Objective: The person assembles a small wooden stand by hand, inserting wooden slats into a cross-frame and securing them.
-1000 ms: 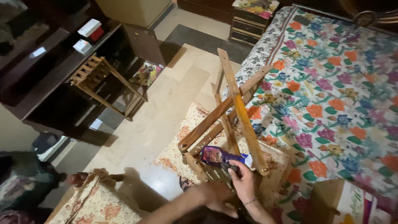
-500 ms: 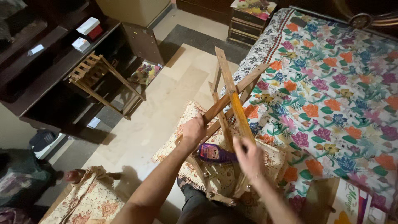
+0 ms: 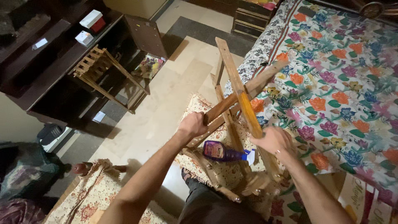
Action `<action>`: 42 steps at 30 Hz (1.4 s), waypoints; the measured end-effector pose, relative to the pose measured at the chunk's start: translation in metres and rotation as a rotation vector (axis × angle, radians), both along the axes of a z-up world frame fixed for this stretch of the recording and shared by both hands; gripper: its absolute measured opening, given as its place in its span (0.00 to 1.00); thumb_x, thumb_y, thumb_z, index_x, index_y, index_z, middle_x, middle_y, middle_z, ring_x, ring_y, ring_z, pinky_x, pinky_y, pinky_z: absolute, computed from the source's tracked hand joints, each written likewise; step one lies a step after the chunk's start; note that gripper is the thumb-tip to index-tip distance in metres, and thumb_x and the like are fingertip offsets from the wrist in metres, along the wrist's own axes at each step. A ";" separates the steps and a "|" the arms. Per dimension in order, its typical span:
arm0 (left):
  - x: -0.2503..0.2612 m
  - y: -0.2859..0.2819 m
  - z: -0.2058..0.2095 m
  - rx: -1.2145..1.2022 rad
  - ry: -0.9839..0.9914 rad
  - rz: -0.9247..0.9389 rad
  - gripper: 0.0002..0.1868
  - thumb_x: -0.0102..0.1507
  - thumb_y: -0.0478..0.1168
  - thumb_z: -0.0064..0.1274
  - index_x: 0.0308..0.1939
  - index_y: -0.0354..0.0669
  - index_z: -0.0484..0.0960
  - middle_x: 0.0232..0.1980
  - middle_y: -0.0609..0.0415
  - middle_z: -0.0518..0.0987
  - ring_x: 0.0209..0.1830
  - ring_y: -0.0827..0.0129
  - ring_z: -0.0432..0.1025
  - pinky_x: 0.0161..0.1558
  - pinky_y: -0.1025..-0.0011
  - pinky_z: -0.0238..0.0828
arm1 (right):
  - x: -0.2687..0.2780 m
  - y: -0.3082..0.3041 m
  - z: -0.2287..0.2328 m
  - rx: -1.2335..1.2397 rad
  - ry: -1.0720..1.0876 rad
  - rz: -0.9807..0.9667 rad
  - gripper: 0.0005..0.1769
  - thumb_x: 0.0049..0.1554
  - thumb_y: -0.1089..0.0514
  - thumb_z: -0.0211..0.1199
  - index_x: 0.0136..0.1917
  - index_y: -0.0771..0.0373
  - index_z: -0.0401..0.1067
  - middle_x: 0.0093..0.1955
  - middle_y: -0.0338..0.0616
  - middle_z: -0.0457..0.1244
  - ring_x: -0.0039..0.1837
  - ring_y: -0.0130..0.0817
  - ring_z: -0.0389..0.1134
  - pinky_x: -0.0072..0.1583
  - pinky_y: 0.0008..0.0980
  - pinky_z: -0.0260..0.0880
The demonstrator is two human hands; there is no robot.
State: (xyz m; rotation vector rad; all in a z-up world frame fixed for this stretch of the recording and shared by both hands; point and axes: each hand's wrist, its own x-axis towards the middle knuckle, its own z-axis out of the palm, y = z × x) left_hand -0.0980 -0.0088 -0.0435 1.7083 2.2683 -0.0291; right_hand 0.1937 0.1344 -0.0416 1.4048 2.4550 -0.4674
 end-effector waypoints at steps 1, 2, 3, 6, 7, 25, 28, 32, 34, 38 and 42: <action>0.001 -0.006 0.008 -0.009 0.069 -0.091 0.12 0.62 0.41 0.46 0.42 0.40 0.82 0.36 0.37 0.82 0.33 0.47 0.81 0.35 0.54 0.81 | 0.005 -0.005 0.005 -0.002 0.000 0.002 0.37 0.46 0.20 0.67 0.36 0.58 0.81 0.29 0.36 0.60 0.33 0.29 0.60 0.33 0.33 0.58; 0.002 -0.015 0.017 -0.014 0.068 -0.086 0.12 0.62 0.41 0.46 0.42 0.40 0.82 0.36 0.37 0.82 0.33 0.47 0.81 0.35 0.54 0.81 | 0.015 -0.011 0.014 -0.020 -0.031 -0.006 0.35 0.46 0.21 0.67 0.37 0.56 0.80 0.30 0.38 0.62 0.33 0.30 0.63 0.35 0.34 0.62; 0.002 -0.026 0.028 0.012 -0.064 0.025 0.13 0.61 0.42 0.47 0.42 0.39 0.81 0.35 0.36 0.82 0.33 0.45 0.80 0.36 0.52 0.79 | 0.026 -0.017 0.024 -0.038 -0.062 -0.014 0.33 0.46 0.22 0.67 0.39 0.54 0.81 0.31 0.39 0.64 0.34 0.31 0.65 0.36 0.35 0.65; 0.012 -0.051 0.052 -0.041 -0.178 0.117 0.14 0.63 0.45 0.47 0.43 0.37 0.79 0.32 0.34 0.82 0.32 0.43 0.80 0.37 0.50 0.79 | 0.054 -0.047 0.046 0.003 0.283 -0.019 0.26 0.42 0.32 0.68 0.46 0.49 0.83 0.34 0.41 0.69 0.35 0.35 0.70 0.39 0.39 0.71; 0.016 -0.058 0.056 -0.118 -0.162 0.095 0.15 0.66 0.45 0.45 0.43 0.36 0.77 0.31 0.35 0.82 0.32 0.44 0.80 0.38 0.51 0.80 | 0.056 -0.053 0.048 -0.001 0.283 -0.019 0.26 0.42 0.32 0.68 0.46 0.49 0.83 0.34 0.41 0.69 0.35 0.35 0.70 0.39 0.39 0.71; 0.042 -0.083 0.038 -0.229 -0.128 0.197 0.17 0.75 0.47 0.41 0.59 0.38 0.68 0.46 0.40 0.78 0.39 0.55 0.78 0.40 0.58 0.84 | 0.066 -0.089 0.019 -0.056 0.309 -0.115 0.29 0.40 0.33 0.74 0.43 0.59 0.81 0.36 0.49 0.70 0.37 0.43 0.74 0.44 0.42 0.76; 0.056 -0.089 0.027 0.417 0.598 -0.333 0.42 0.45 0.32 0.52 0.66 0.51 0.73 0.64 0.42 0.75 0.50 0.58 0.74 0.50 0.61 0.77 | 0.065 -0.096 0.023 -0.004 0.408 -0.112 0.26 0.40 0.36 0.74 0.43 0.57 0.82 0.37 0.51 0.70 0.39 0.46 0.73 0.45 0.43 0.75; 0.089 -0.082 0.001 0.295 0.121 -0.619 0.24 0.61 0.31 0.52 0.62 0.46 0.75 0.65 0.50 0.72 0.65 0.63 0.68 0.63 0.62 0.72 | 0.060 -0.102 0.035 0.047 0.308 -0.116 0.31 0.39 0.30 0.74 0.41 0.59 0.80 0.42 0.47 0.69 0.44 0.46 0.73 0.48 0.44 0.75; 0.111 -0.067 -0.014 0.089 0.026 -0.642 0.21 0.60 0.36 0.57 0.58 0.43 0.77 0.66 0.47 0.71 0.64 0.58 0.68 0.57 0.60 0.73 | 0.056 -0.106 0.041 0.036 0.233 -0.140 0.33 0.40 0.28 0.74 0.43 0.58 0.80 0.44 0.46 0.69 0.46 0.46 0.73 0.48 0.45 0.75; 0.140 -0.014 -0.047 -0.545 -0.037 -0.423 0.23 0.69 0.54 0.52 0.57 0.40 0.80 0.56 0.45 0.83 0.54 0.58 0.81 0.53 0.59 0.79 | 0.055 -0.114 0.051 0.159 0.311 -0.114 0.37 0.38 0.26 0.73 0.46 0.59 0.79 0.45 0.47 0.68 0.46 0.48 0.71 0.48 0.47 0.74; 0.146 0.004 -0.088 -0.543 -0.113 -0.452 0.35 0.58 0.60 0.65 0.59 0.41 0.77 0.59 0.46 0.78 0.58 0.58 0.76 0.54 0.63 0.77 | 0.051 -0.119 0.054 0.215 0.301 -0.144 0.40 0.39 0.25 0.72 0.46 0.62 0.78 0.45 0.47 0.67 0.47 0.47 0.71 0.49 0.45 0.74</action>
